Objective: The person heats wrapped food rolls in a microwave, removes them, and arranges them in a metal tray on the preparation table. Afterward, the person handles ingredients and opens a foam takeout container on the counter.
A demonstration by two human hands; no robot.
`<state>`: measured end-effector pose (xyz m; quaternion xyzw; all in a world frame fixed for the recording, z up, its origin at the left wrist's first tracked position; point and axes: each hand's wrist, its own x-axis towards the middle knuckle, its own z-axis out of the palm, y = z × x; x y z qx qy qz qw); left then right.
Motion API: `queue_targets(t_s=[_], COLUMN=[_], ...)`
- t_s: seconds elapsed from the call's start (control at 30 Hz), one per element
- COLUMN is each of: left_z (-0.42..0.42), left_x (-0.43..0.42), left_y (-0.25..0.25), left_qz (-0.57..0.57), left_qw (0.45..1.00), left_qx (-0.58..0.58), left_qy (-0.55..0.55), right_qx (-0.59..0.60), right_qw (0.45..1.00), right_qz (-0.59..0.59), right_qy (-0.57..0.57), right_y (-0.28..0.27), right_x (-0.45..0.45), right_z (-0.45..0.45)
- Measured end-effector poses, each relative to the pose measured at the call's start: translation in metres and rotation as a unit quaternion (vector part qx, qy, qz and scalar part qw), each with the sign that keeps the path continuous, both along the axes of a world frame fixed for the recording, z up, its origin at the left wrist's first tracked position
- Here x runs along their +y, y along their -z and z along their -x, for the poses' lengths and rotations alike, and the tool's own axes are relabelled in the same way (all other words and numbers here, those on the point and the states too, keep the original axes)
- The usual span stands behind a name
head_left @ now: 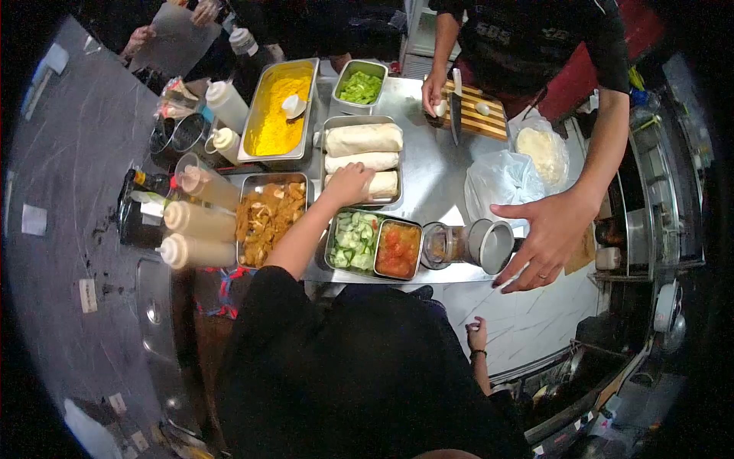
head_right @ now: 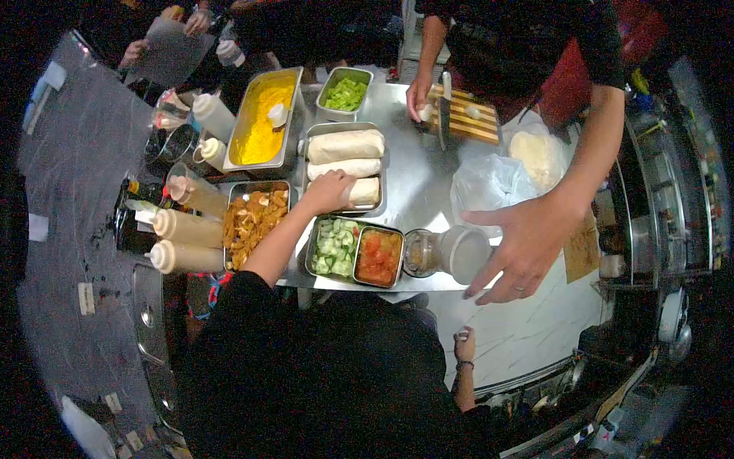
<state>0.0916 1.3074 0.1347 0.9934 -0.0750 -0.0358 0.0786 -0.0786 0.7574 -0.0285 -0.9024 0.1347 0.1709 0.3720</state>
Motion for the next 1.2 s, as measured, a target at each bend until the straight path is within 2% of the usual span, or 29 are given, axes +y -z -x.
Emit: queue_targets(t_s=[0.07, 0.1, 0.17, 0.2, 0.23, 0.3, 0.43, 0.5, 0.57, 0.63, 0.7, 0.93, 1.0, 1.03, 1.1, 1.13, 1.17, 1.2], left_z=[0.002, 0.005, 0.007, 0.001, -0.008, -0.030, -0.073, -0.081, -0.088, -0.092, -0.097, -0.102, -0.101, -0.101, -0.101, -0.101, -0.104, -0.105], left_x=[0.005, 0.007, 0.010, 0.011, 0.011, 0.011, 0.016, 0.016, 0.021, 0.024, 0.028, 0.032, 0.034, 0.034, 0.036, 0.035, 0.040, 0.043], left_y=[-0.003, -0.005, -0.016, -0.016, -0.020, -0.032, -0.031, -0.031, -0.021, -0.021, -0.019, -0.016, -0.023, -0.027, -0.037, -0.046, -0.045, -0.050], left_qz=[0.130, 0.130, 0.126, 0.076, 0.075, 0.060, 0.050, 0.010, -0.013, -0.005, 0.009, 0.042, 0.122, 0.120, 0.162, 0.202, 0.198, 0.324], left_qw=[0.989, 0.990, 0.982, 0.985, 0.986, 0.978, 0.982, 0.997, 0.997, 0.999, 0.999, 0.995, 0.987, 0.987, 0.972, 0.960, 0.961, 0.925], left_qx=[-0.012, -0.005, -0.092, -0.113, -0.111, -0.191, -0.179, -0.059, -0.053, -0.029, -0.035, -0.084, -0.094, -0.093, -0.130, -0.107, -0.108, -0.120], left_qy=[-0.067, -0.061, -0.104, -0.106, -0.103, -0.061, -0.040, -0.050, -0.045, -0.035, -0.028, -0.034, -0.047, -0.045, -0.112, -0.161, -0.158, -0.156], right_qx=[-0.024, -0.013, 0.008, 0.006, 0.003, 0.009, 0.091, 0.016, 0.067, 0.061, 0.104, 0.079, 0.089, 0.099, 0.099, 0.099, 0.099, 0.097], right_qw=[0.999, 1.000, 0.999, 1.000, 0.999, 0.995, 0.986, 0.988, 0.996, 0.998, 0.993, 0.995, 0.994, 0.993, 0.993, 0.993, 0.993, 0.992], right_qz=[-0.020, -0.015, -0.026, 0.001, 0.028, 0.065, 0.103, 0.106, 0.045, 0.027, 0.042, 0.049, 0.051, 0.054, 0.058, 0.064, 0.059, 0.075], right_qy=[0.009, 0.016, 0.025, 0.002, -0.023, -0.070, -0.089, -0.111, -0.043, -0.015, 0.048, 0.019, 0.022, 0.022, 0.020, 0.017, 0.018, 0.012], right_y=[-0.002, -0.010, -0.013, -0.014, -0.014, 0.000, 0.004, 0.048, 0.011, -0.001, -0.015, 0.019, 0.019, 0.018, 0.019, 0.020, 0.022, 0.019], right_x=[0.001, 0.005, 0.008, 0.012, 0.015, 0.012, 0.011, -0.018, -0.001, 0.007, 0.015, 0.001, 0.001, 0.001, 0.002, 0.003, 0.004, 0.008], right_z=[-0.010, -0.017, -0.013, -0.009, -0.006, 0.011, 0.040, 0.058, 0.059, 0.063, 0.072, 0.112, 0.113, 0.112, 0.107, 0.104, 0.100, 0.094])
